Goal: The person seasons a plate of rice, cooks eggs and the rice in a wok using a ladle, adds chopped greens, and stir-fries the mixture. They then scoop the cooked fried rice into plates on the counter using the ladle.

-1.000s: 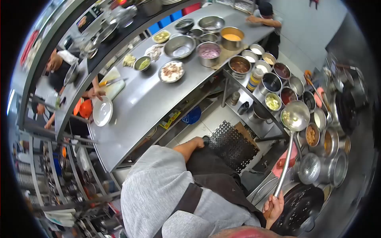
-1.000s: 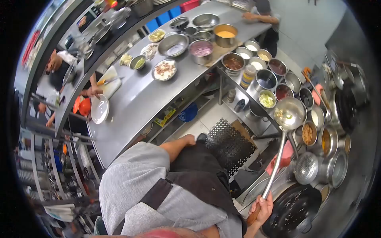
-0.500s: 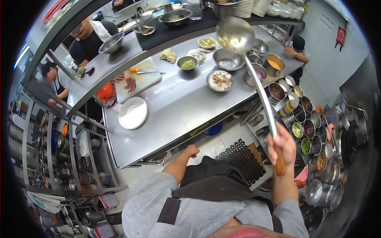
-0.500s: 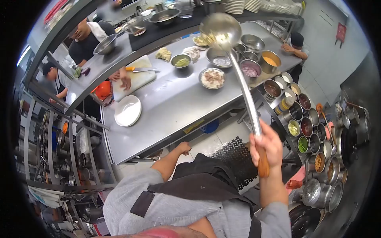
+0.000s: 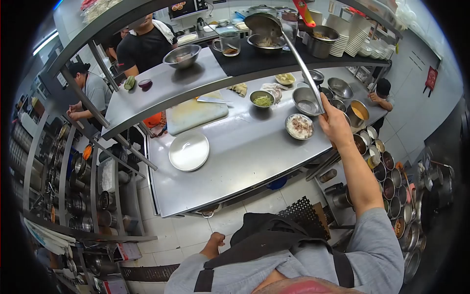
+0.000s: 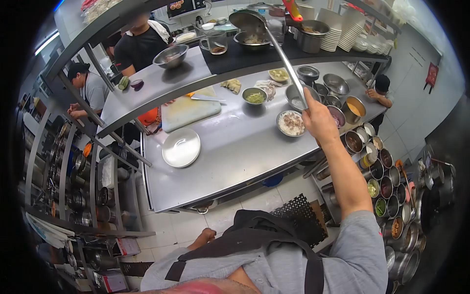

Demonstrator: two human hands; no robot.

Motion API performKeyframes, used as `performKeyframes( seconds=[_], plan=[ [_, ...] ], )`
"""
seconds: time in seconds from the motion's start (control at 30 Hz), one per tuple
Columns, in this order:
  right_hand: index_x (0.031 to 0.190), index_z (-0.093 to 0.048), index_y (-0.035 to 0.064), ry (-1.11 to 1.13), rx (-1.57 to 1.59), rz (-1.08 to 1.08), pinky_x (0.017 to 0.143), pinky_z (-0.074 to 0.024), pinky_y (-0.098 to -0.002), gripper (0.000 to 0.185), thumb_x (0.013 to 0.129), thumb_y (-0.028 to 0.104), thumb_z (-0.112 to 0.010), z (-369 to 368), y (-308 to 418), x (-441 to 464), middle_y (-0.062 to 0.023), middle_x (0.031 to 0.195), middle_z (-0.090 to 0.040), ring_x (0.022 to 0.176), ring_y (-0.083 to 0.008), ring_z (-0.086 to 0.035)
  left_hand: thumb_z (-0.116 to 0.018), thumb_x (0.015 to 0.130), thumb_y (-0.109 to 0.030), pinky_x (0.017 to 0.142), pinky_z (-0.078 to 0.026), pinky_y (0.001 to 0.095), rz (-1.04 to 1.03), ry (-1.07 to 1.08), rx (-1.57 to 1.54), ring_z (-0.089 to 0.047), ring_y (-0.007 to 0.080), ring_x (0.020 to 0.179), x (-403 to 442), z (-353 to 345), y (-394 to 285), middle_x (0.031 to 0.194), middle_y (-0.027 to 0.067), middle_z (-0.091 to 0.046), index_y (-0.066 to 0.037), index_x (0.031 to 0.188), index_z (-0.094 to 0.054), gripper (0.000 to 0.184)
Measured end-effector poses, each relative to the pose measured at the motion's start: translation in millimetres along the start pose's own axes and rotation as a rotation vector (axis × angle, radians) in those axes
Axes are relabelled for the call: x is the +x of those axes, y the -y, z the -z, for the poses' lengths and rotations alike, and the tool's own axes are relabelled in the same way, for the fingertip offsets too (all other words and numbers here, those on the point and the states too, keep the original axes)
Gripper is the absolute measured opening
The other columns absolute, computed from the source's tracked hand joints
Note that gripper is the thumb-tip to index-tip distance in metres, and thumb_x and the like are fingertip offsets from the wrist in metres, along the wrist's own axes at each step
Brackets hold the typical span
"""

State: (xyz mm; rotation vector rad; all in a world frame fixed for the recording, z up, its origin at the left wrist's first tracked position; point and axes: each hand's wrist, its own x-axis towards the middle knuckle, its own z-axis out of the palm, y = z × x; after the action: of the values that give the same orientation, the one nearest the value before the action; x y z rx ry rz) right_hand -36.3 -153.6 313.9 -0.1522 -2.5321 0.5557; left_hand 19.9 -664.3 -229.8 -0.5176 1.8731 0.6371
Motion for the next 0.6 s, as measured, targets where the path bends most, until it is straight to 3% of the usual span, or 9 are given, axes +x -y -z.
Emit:
performKeyframes(
  seconds=[0.07, 0.17, 0.27, 0.3, 0.37, 0.4, 0.47, 0.53, 0.6],
  plan=[
    [0.139, -0.042, 0.0059, -0.099, -0.025, 0.084, 0.069, -0.0472, -0.0362, 0.063, 0.078, 0.003, -0.057, -8, -8, 3, -0.0198, 0.074, -0.058, 0.068, -0.0337, -0.060, -0.070, 0.078, -0.019, 0.057, -0.054, 0.0288, -0.798, 0.060, 1.056, -0.068, 0.0174, 0.059, 4, 11, 31, 0.071, 0.0101, -0.070, -0.006, 0.076, -0.067, 0.014],
    [0.140, -0.042, 0.0070, -0.131, 0.015, 0.069, 0.069, -0.0473, -0.0345, 0.064, 0.078, 0.002, -0.057, -14, -11, 5, -0.0201, 0.076, -0.058, 0.067, -0.0301, -0.059, -0.074, 0.075, -0.028, 0.065, -0.056, 0.0320, -0.582, 0.103, 1.039, -0.070, 0.0219, 0.070, 8, 11, 25, 0.080, 0.0125, -0.071, -0.009, 0.084, -0.069, 0.022],
    [0.139, -0.041, 0.0033, -0.024, 0.069, -0.034, 0.073, -0.0484, -0.0407, 0.063, 0.078, 0.002, -0.058, -10, 2, 7, -0.0244, 0.085, -0.062, 0.077, -0.0364, -0.064, -0.075, 0.072, -0.036, 0.075, -0.055, 0.0371, -0.768, -0.043, 1.231, -0.069, 0.0279, 0.085, 4, 13, 12, 0.091, 0.0124, -0.070, -0.013, 0.091, -0.070, 0.030],
    [0.139, -0.041, 0.0033, -0.012, 0.074, -0.046, 0.073, -0.0484, -0.0407, 0.063, 0.078, 0.002, -0.058, -14, 2, 5, -0.0244, 0.085, -0.062, 0.077, -0.0364, -0.064, -0.075, 0.071, -0.040, 0.081, -0.053, 0.0408, -0.632, 0.034, 1.204, -0.065, 0.0313, 0.094, 5, 16, -3, 0.098, 0.0118, -0.069, -0.014, 0.094, -0.071, 0.035],
    [0.139, -0.042, 0.0047, -0.055, 0.147, -0.088, 0.071, -0.0490, -0.0388, 0.063, 0.078, 0.003, -0.058, -21, 1, 4, -0.0232, 0.080, -0.061, 0.072, -0.0337, -0.064, -0.076, 0.071, -0.037, 0.078, -0.053, 0.0426, -0.704, 0.024, 1.181, -0.067, 0.0338, 0.089, 20, 20, -24, 0.089, 0.0133, -0.070, -0.012, 0.088, -0.070, 0.031],
    [0.140, -0.041, 0.0028, -0.070, 0.177, -0.108, 0.067, -0.0487, -0.0345, 0.064, 0.079, 0.003, -0.060, -24, 3, 2, -0.0166, 0.075, -0.062, 0.066, -0.0243, -0.063, -0.076, 0.072, -0.035, 0.075, -0.054, 0.0424, -0.693, 0.016, 1.119, -0.067, 0.0343, 0.085, 31, 20, -34, 0.085, 0.0153, -0.070, -0.009, 0.084, -0.069, 0.029],
    [0.139, -0.041, 0.0006, -0.046, 0.363, -0.178, 0.061, -0.0476, -0.0316, 0.063, 0.080, 0.004, -0.060, -25, -4, -3, -0.0120, 0.073, -0.062, 0.062, -0.0192, -0.061, -0.070, 0.074, -0.026, 0.071, -0.055, 0.0393, -0.166, -0.002, 0.145, -0.068, 0.0334, 0.080, 16, 14, -70, 0.084, 0.0165, -0.070, -0.008, 0.082, -0.069, 0.020],
    [0.137, -0.042, -0.0049, -0.043, 0.837, -0.250, 0.045, -0.0413, -0.0232, 0.059, 0.083, 0.006, -0.061, -23, 0, -13, -0.0017, 0.070, -0.061, 0.051, -0.0073, -0.054, -0.068, 0.072, -0.025, 0.068, -0.055, 0.0401, -0.432, 0.043, 0.618, -0.068, 0.0322, 0.078, 22, 17, -96, 0.079, 0.0139, -0.070, -0.010, 0.083, -0.070, 0.018],
    [0.138, -0.040, -0.0051, -0.093, 0.993, -0.363, 0.036, -0.0382, -0.0209, 0.059, 0.083, 0.002, -0.059, -17, 6, -37, -0.0028, 0.069, -0.057, 0.044, -0.0079, -0.050, -0.073, 0.068, -0.037, 0.070, -0.055, 0.0435, -0.858, -0.063, 1.345, -0.067, 0.0328, 0.079, 41, 8, -112, 0.086, 0.0126, -0.070, -0.012, 0.089, -0.070, 0.033]
  ],
)
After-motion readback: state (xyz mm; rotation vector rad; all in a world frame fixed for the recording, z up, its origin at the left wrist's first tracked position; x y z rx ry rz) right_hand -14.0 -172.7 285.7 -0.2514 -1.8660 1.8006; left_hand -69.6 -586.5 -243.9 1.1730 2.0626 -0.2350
